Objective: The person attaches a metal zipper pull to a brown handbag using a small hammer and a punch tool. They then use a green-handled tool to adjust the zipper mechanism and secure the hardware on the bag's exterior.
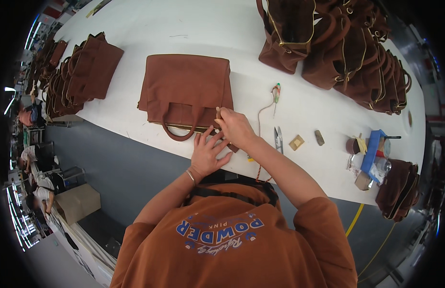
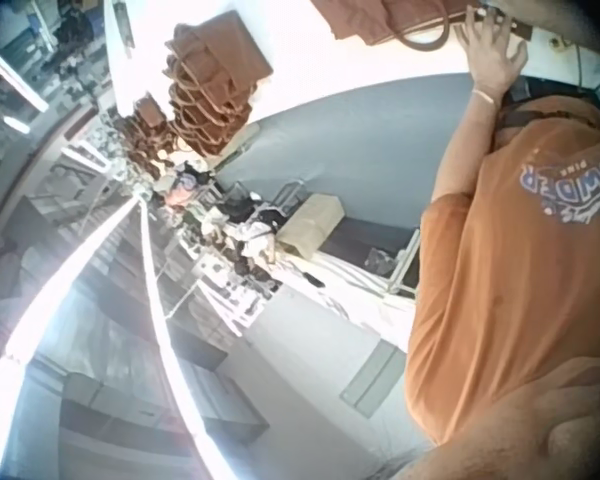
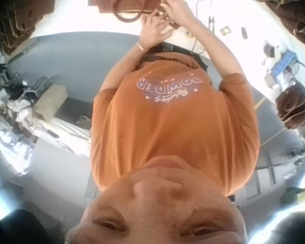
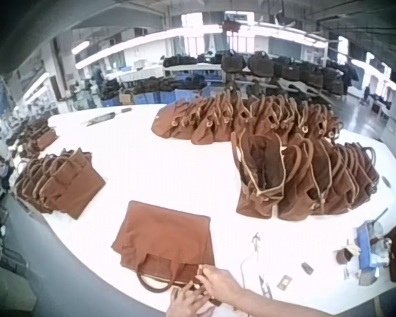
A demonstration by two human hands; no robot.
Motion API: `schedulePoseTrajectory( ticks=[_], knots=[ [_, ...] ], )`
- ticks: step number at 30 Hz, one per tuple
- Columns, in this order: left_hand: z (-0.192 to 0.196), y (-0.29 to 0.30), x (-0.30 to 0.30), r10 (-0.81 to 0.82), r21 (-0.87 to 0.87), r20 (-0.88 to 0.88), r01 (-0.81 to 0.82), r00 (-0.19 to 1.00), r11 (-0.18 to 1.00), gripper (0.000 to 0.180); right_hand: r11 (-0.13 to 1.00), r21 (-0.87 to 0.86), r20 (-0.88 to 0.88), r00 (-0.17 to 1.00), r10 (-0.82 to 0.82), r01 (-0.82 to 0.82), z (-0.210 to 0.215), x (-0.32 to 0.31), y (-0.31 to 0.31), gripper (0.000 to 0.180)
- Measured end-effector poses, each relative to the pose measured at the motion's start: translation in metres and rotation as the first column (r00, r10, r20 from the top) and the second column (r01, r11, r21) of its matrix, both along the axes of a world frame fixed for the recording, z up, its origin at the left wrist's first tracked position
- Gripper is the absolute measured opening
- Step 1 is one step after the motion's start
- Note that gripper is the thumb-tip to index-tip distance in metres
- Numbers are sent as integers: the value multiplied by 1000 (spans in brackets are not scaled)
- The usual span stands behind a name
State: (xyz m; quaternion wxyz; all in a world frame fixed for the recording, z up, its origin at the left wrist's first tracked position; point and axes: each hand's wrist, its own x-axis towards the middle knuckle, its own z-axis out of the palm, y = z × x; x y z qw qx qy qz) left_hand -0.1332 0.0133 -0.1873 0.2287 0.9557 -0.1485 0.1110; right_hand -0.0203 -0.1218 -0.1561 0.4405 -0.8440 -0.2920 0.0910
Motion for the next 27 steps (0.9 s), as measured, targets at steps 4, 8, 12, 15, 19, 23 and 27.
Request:
schedulePoseTrajectory(
  ticks=[4,8,12,15,19,23,27],
  knots=[
    [1,2,0,-7,8,-16,7,1000,1000,39,995,-95,29,999,37,-34,3,3,0,16],
    [-1,1,-2,14,-12,-8,-14,1000,1000,42,984,-173,-63,997,-49,37,14,5,-8,17],
    [0,0,0,12,-14,1,-12,1000,1000,43,966,14,-185,950,-252,259,9,-4,-16,22],
    [1,-1,0,15,1,-5,-15,1000,1000,43,921,85,-221,908,-355,381,-2,-12,-14,23],
    [1,0,0,15,-8,-13,-15,1000,1000,42,870,191,-249,880,-405,454,-3,-22,2,20],
    [0,0,1,16,1,-18,-16,1000,1000,38,889,242,-130,920,-368,390,-20,-28,7,17],
    [-2,1,1,16,-7,-25,-17,1000,1000,36,972,80,152,961,-230,220,-20,-24,5,17]
  ],
)
